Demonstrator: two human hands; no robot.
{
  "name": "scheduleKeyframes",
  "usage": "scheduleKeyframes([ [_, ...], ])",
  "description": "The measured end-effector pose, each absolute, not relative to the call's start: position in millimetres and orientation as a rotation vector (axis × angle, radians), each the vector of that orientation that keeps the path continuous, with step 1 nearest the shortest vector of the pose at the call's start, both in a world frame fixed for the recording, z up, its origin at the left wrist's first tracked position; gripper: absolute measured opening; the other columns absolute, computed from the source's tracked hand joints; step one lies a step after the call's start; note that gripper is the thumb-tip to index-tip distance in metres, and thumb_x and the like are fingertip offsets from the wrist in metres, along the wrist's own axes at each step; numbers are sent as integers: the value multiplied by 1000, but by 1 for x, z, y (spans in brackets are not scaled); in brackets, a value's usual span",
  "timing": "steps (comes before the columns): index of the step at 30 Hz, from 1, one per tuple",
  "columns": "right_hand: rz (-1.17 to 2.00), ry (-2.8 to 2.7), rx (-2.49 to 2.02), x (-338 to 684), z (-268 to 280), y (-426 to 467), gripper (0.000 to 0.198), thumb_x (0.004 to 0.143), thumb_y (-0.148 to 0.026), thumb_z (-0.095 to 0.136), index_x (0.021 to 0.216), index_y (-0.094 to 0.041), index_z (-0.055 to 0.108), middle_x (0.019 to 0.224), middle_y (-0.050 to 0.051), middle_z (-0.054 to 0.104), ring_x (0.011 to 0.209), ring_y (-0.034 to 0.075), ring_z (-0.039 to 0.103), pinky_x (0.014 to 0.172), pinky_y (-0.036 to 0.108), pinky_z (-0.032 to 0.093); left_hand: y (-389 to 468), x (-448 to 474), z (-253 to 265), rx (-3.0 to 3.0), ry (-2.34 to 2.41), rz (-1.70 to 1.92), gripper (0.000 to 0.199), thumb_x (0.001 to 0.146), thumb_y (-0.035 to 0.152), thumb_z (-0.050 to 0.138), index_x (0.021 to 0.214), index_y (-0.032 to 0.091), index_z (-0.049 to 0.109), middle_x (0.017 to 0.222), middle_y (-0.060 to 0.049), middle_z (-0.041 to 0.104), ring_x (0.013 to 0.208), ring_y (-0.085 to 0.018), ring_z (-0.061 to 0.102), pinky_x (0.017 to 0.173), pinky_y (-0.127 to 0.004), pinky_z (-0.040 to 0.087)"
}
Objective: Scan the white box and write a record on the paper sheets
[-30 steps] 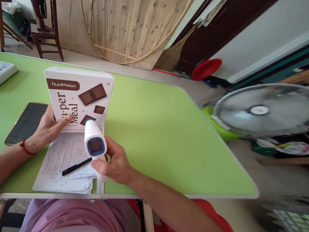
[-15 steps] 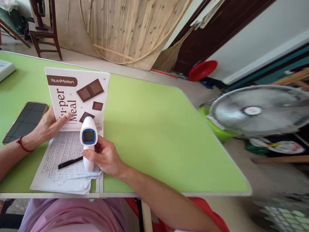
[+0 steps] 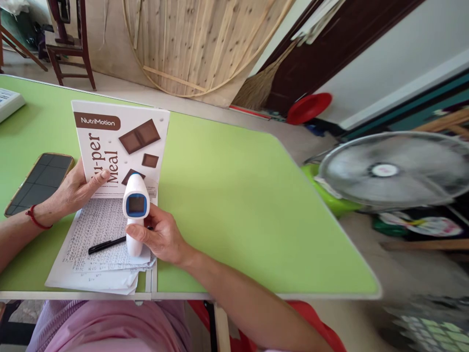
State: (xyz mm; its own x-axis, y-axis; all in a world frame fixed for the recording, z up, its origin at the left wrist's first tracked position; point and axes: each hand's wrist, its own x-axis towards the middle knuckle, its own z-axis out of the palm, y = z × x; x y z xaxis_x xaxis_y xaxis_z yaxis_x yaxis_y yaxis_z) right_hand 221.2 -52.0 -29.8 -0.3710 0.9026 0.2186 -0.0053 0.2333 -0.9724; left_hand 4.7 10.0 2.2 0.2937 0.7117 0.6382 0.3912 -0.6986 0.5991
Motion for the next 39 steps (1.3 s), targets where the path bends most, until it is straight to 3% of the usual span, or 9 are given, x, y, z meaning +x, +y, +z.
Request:
scheduleKeyframes([
  [5,1265,-1613,-867,222,-31,-54,42,72,-59,71,78,-20,56,67,-1,51,59,11,46,52,25,41,9,5,2,2239,1019,1341,34,95,55,48,107,24,54,113,-10,59,115,-30,53,102,-51,45],
  [39,1233,-1637,-877,224,-31,-52,41,71,-57,73,80,-19,59,69,0,55,61,11,47,55,26,43,9,3,3,2266,1027,1341,36,94,54,49,111,23,54,119,-12,56,115,-30,53,103,-51,45],
])
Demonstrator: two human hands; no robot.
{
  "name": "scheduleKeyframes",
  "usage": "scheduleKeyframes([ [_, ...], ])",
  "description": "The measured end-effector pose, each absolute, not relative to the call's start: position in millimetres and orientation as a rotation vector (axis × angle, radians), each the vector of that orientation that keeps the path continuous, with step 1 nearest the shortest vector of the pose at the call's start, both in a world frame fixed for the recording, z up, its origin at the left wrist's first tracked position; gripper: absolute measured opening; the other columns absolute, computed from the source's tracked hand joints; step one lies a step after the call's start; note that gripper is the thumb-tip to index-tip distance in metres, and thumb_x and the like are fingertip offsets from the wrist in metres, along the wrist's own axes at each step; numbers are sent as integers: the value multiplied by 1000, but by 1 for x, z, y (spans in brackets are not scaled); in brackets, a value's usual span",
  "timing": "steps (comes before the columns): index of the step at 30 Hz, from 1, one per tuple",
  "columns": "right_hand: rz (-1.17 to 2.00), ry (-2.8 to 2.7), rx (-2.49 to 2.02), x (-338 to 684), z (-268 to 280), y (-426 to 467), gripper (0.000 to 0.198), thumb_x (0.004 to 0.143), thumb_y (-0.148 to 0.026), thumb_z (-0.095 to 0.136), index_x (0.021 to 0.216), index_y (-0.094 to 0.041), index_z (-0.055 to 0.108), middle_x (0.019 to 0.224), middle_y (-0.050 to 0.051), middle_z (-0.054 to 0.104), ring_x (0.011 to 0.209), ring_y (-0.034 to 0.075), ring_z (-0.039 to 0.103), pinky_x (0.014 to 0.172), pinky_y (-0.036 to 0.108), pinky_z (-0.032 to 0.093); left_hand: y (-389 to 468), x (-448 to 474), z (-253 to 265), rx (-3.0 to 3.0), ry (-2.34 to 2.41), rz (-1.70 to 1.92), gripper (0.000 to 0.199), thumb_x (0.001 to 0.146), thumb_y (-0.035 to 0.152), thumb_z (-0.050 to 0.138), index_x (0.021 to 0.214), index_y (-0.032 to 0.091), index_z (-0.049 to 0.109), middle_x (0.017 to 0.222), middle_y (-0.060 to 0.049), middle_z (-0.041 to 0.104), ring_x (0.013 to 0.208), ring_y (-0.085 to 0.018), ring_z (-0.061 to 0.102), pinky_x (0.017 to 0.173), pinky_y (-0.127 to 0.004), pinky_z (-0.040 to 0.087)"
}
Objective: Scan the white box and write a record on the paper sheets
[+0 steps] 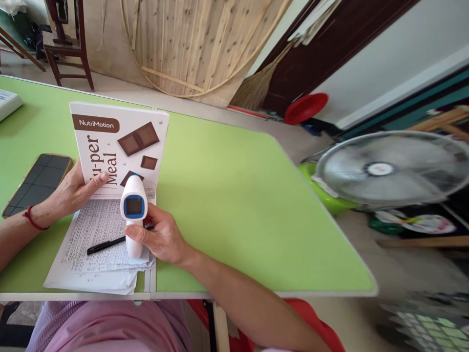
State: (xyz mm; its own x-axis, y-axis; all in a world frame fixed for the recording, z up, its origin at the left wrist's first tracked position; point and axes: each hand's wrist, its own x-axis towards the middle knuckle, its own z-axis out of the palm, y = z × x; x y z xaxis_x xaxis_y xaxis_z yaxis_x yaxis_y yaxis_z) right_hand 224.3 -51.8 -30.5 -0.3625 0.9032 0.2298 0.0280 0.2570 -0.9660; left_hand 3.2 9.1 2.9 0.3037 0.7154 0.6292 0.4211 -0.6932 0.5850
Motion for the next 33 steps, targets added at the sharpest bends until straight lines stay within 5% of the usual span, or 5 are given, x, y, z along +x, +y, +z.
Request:
scheduleKeyframes([
  [15,1224,-1604,-829,225,-27,-47,38,68,-51,77,77,-19,59,66,-2,55,57,10,46,52,24,41,7,-6,14,2076,1237,1250,52,77,67,67,100,21,61,95,-7,71,83,-27,68,67,-38,57],
  [22,754,-1753,-761,250,-12,-44,16,75,-30,69,85,-21,62,76,0,63,65,13,55,60,28,48,4,-5,12,1997,1214,1289,56,76,65,69,108,20,59,106,-10,70,91,-30,66,73,-43,55],
  [28,72,-1944,-1059,299,0,-17,41,69,-28,68,110,-19,64,105,10,66,93,25,62,82,41,53,5,-8,15,1996,1270,1368,63,77,65,68,121,22,52,117,-10,63,102,-33,63,85,-51,53],
  [33,-52,-2205,-1567,313,-4,-2,47,73,-21,61,119,-17,63,107,12,65,90,26,62,76,38,51,11,-12,13,1992,1269,1327,66,79,62,67,125,20,49,122,-10,61,108,-33,61,89,-52,52],
])
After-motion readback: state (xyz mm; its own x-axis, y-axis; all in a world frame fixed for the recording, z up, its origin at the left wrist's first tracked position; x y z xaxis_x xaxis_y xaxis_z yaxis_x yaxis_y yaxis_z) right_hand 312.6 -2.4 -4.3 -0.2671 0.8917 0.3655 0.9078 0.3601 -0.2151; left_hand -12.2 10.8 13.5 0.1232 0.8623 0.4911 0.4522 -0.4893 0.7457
